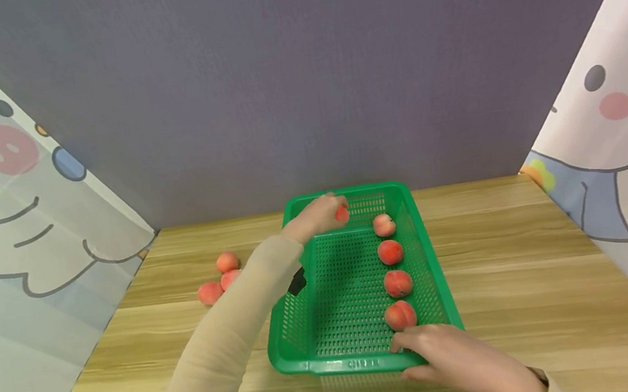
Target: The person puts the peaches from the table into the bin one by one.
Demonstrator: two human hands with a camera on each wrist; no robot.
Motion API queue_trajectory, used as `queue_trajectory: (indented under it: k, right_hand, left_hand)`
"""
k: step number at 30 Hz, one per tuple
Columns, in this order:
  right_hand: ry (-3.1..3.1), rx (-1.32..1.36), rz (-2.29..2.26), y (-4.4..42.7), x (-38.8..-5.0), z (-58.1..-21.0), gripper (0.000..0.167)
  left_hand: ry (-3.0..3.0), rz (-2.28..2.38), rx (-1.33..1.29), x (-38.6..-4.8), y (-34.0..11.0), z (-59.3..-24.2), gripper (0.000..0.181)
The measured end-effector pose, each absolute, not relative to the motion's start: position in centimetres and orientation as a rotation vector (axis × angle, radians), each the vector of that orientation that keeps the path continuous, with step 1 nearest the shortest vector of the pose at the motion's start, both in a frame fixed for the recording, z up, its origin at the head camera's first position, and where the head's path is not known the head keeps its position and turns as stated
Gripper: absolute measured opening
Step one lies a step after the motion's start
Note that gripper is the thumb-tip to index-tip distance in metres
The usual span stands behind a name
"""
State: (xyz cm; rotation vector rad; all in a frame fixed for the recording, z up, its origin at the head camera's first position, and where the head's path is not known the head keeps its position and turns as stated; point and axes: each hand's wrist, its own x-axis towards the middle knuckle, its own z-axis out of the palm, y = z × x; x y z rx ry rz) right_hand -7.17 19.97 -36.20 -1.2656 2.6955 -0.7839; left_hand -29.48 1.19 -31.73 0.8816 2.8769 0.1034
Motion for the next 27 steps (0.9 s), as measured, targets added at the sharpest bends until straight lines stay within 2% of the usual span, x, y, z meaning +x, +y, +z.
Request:
queue_trajectory:
  k: [27]
  right_hand:
    - [2.707,-1.291,-0.780,19.9,-7.2,-36.3,0.024]
  left_hand:
    - [2.900,0.157,0.748,-30.5,2.4,-36.1,0.036]
